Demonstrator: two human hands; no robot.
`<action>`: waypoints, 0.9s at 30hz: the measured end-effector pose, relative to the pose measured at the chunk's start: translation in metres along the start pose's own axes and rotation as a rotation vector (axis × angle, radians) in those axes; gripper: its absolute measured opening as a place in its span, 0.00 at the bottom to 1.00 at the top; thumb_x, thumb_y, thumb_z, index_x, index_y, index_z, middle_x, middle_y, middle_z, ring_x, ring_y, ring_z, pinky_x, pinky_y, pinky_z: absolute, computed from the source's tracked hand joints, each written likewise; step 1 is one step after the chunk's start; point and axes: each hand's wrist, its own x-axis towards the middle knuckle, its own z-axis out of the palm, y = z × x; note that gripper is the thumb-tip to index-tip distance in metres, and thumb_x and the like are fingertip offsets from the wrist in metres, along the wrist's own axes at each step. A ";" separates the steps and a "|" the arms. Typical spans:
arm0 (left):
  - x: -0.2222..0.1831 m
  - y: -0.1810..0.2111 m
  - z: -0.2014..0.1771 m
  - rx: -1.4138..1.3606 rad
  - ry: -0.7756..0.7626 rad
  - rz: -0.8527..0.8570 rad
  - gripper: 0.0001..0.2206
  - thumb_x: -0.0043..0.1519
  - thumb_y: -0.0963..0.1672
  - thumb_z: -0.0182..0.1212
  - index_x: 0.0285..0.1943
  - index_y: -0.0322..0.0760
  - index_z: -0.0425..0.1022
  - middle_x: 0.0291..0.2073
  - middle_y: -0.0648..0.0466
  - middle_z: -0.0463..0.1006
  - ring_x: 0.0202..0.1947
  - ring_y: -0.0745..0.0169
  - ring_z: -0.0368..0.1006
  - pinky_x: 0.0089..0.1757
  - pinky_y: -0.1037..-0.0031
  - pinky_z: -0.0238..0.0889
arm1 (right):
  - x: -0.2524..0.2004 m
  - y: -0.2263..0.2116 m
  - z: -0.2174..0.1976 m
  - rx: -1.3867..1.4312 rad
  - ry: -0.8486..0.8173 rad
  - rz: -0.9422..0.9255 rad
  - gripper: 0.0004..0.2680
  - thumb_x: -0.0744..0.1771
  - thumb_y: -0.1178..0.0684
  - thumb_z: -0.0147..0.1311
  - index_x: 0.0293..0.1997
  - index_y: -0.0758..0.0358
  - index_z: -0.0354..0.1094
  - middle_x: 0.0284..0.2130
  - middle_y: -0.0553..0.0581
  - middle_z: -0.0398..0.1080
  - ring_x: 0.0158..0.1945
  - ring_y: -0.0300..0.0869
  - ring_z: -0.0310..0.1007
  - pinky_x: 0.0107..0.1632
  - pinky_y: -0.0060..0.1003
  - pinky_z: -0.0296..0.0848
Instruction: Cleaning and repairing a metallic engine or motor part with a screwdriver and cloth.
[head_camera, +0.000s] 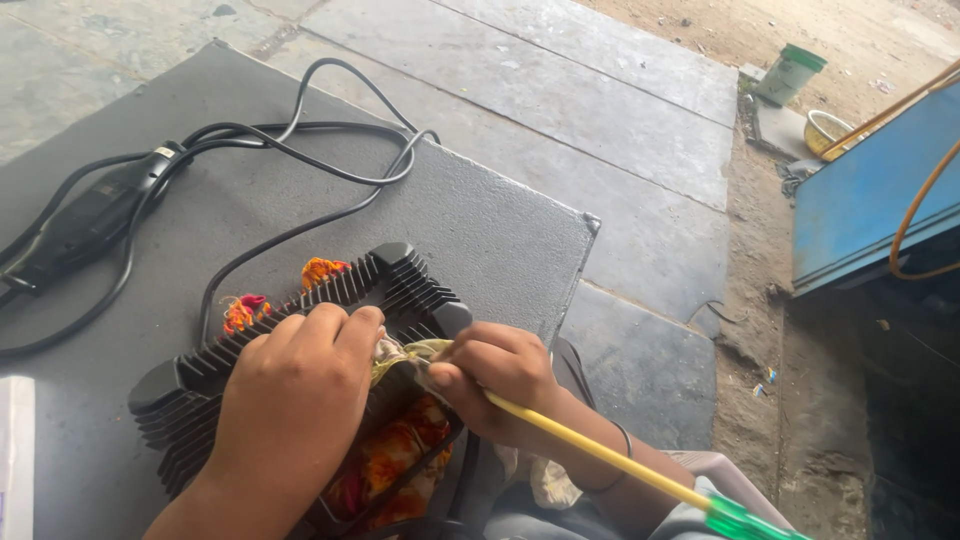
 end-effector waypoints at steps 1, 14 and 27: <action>0.000 0.000 0.000 -0.005 -0.002 -0.001 0.11 0.58 0.45 0.61 0.48 0.39 0.77 0.27 0.57 0.72 0.29 0.62 0.73 0.31 0.67 0.68 | 0.001 0.000 0.001 -0.002 0.014 -0.010 0.09 0.70 0.54 0.56 0.32 0.67 0.70 0.29 0.59 0.73 0.29 0.44 0.77 0.30 0.38 0.74; -0.002 -0.002 0.003 -0.035 -0.002 -0.005 0.12 0.60 0.45 0.60 0.50 0.36 0.78 0.28 0.56 0.74 0.29 0.63 0.74 0.31 0.68 0.68 | -0.022 0.020 0.009 -0.089 0.093 -0.192 0.11 0.70 0.55 0.56 0.27 0.63 0.67 0.26 0.57 0.74 0.27 0.42 0.77 0.31 0.36 0.76; 0.000 0.000 0.000 -0.050 -0.006 -0.010 0.12 0.59 0.45 0.61 0.49 0.36 0.78 0.28 0.56 0.74 0.29 0.62 0.74 0.32 0.68 0.69 | -0.039 0.025 0.004 0.011 0.162 -0.181 0.12 0.71 0.53 0.54 0.27 0.63 0.67 0.27 0.56 0.74 0.30 0.41 0.79 0.33 0.34 0.77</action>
